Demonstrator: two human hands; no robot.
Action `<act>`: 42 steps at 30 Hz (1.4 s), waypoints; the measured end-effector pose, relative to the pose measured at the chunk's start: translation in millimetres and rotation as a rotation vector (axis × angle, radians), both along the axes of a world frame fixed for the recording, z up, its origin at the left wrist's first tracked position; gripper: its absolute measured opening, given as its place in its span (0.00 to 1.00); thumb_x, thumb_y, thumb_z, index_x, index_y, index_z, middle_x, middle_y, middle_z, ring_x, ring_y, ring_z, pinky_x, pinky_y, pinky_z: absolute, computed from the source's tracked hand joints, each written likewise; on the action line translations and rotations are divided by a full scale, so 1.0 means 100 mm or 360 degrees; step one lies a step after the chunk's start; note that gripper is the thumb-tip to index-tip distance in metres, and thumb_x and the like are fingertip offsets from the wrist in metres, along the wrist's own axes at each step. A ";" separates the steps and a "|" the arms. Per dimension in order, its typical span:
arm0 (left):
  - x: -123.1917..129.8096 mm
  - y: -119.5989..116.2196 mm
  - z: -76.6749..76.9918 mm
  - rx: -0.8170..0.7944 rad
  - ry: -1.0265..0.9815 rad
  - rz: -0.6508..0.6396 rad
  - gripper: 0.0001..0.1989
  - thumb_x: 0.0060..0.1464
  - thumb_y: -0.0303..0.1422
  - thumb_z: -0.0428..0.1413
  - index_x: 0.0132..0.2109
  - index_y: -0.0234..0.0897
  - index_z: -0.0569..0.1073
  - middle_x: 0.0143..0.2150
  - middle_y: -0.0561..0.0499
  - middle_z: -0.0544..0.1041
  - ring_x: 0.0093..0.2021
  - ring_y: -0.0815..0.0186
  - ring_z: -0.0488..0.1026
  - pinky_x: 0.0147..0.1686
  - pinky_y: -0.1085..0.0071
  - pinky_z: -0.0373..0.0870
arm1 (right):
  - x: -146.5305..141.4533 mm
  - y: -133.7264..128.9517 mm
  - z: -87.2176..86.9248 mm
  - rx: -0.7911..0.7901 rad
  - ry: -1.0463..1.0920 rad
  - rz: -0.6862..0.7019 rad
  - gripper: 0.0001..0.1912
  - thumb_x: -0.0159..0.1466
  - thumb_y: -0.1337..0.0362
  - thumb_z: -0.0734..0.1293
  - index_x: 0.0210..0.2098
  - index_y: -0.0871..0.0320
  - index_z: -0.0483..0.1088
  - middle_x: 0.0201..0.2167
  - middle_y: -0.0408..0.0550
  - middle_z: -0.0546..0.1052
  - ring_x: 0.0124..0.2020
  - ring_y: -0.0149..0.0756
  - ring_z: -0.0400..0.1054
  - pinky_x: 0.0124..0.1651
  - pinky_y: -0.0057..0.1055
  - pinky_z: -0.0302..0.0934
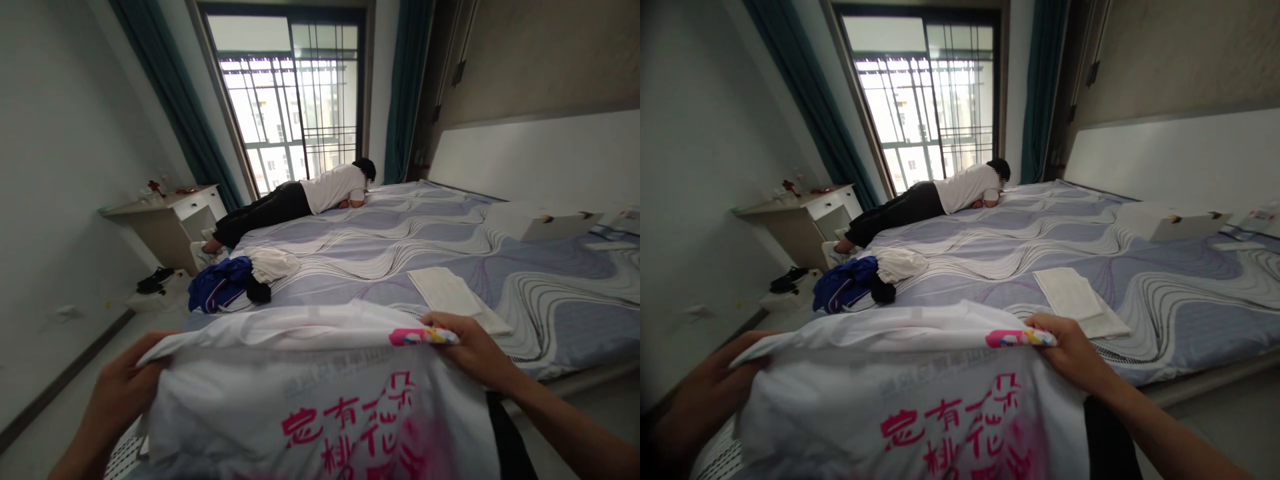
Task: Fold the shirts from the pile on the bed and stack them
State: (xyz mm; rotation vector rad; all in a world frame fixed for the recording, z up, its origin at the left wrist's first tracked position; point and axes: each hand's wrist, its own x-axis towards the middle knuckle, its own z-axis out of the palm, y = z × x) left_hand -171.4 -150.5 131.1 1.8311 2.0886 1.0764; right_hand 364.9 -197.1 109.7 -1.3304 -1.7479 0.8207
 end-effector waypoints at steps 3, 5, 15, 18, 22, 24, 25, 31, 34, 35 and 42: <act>0.16 0.15 -0.35 -0.0170 0.0228 -0.0019 0.17 0.47 0.37 0.47 0.41 0.43 0.75 0.32 0.55 0.80 0.34 0.60 0.74 0.34 0.71 0.69 | 0.20 0.22 -0.42 0.0286 -0.0246 -0.0220 0.07 0.56 0.63 0.62 0.26 0.54 0.72 0.38 0.51 0.79 0.39 0.43 0.71 0.44 0.35 0.63; 0.32 0.26 -0.71 -0.0267 0.0360 -0.0047 0.16 0.51 0.35 0.46 0.42 0.43 0.76 0.35 0.52 0.81 0.37 0.60 0.76 0.37 0.71 0.67 | 0.25 0.34 -0.79 0.0230 -0.0376 -0.0269 0.08 0.56 0.65 0.60 0.30 0.55 0.72 0.35 0.50 0.79 0.38 0.42 0.71 0.44 0.36 0.64; 0.81 0.42 -1.84 -0.0345 0.0649 0.0123 0.16 0.64 0.35 0.41 0.46 0.41 0.73 0.44 0.45 0.79 0.43 0.56 0.74 0.39 0.66 0.63 | -0.18 1.01 -1.49 -0.0217 -0.0860 -0.0441 0.30 0.58 0.56 0.69 0.57 0.60 0.68 0.51 0.58 0.75 0.52 0.49 0.68 0.55 0.42 0.59; 0.74 0.45 -1.83 -0.0473 0.0608 0.0215 0.19 0.66 0.39 0.38 0.48 0.43 0.72 0.40 0.46 0.80 0.37 0.57 0.75 0.31 0.68 0.59 | -0.31 1.12 -1.52 -0.0076 -0.1116 -0.0203 0.13 0.59 0.58 0.69 0.41 0.58 0.75 0.44 0.54 0.76 0.51 0.48 0.66 0.54 0.40 0.57; 0.67 0.50 -1.86 -0.0475 0.0635 0.0142 0.18 0.66 0.38 0.38 0.48 0.44 0.71 0.42 0.47 0.80 0.38 0.58 0.76 0.31 0.68 0.58 | -0.22 1.23 -1.56 0.0221 -0.0782 -0.0197 0.12 0.68 0.63 0.57 0.40 0.57 0.71 0.38 0.51 0.77 0.43 0.39 0.70 0.47 0.32 0.59; 0.68 0.59 -1.87 -0.0444 0.0689 0.0049 0.17 0.66 0.36 0.39 0.49 0.44 0.71 0.45 0.47 0.79 0.40 0.59 0.76 0.33 0.67 0.60 | -0.08 1.30 -1.57 0.0191 -0.0769 -0.0478 0.15 0.72 0.61 0.52 0.46 0.57 0.68 0.36 0.50 0.78 0.39 0.40 0.72 0.42 0.32 0.59; 0.70 0.66 -1.88 -0.0427 0.0733 -0.0009 0.17 0.66 0.35 0.39 0.48 0.43 0.71 0.46 0.47 0.79 0.41 0.58 0.75 0.34 0.67 0.62 | -0.01 1.35 -1.59 0.0131 -0.0856 -0.0593 0.17 0.73 0.59 0.51 0.48 0.57 0.67 0.34 0.50 0.78 0.37 0.41 0.73 0.39 0.32 0.59; 0.80 1.45 -1.94 -0.0177 0.0901 -0.0413 0.15 0.61 0.31 0.44 0.46 0.41 0.75 0.63 0.44 0.71 0.64 0.53 0.62 0.58 0.54 0.61 | 0.23 1.75 -1.72 -0.0202 -0.1546 -0.0620 0.20 0.73 0.53 0.51 0.48 0.53 0.69 0.36 0.53 0.80 0.38 0.45 0.75 0.36 0.32 0.57; 0.77 1.93 -2.01 -0.0263 0.0782 -0.0572 0.17 0.61 0.30 0.43 0.46 0.43 0.75 0.70 0.52 0.62 0.72 0.54 0.51 0.66 0.45 0.50 | 0.26 2.01 -1.74 -0.0209 -0.1609 -0.0675 0.22 0.74 0.52 0.50 0.49 0.53 0.70 0.39 0.53 0.80 0.40 0.44 0.76 0.38 0.32 0.59; 0.75 2.08 -2.03 -0.0322 0.0727 -0.0603 0.17 0.62 0.31 0.42 0.47 0.44 0.75 0.70 0.53 0.61 0.72 0.54 0.51 0.67 0.45 0.48 | 0.26 2.11 -1.73 -0.0216 -0.1620 -0.0686 0.22 0.74 0.52 0.49 0.49 0.53 0.71 0.40 0.52 0.80 0.41 0.44 0.75 0.38 0.33 0.59; 0.61 3.07 -2.14 -0.0416 0.0324 -0.0663 0.22 0.61 0.41 0.43 0.56 0.47 0.73 0.67 0.51 0.67 0.69 0.55 0.58 0.67 0.55 0.55 | 0.34 2.89 -1.69 -0.0218 -0.1682 -0.0644 0.23 0.73 0.50 0.50 0.50 0.52 0.71 0.41 0.52 0.81 0.42 0.44 0.75 0.40 0.33 0.60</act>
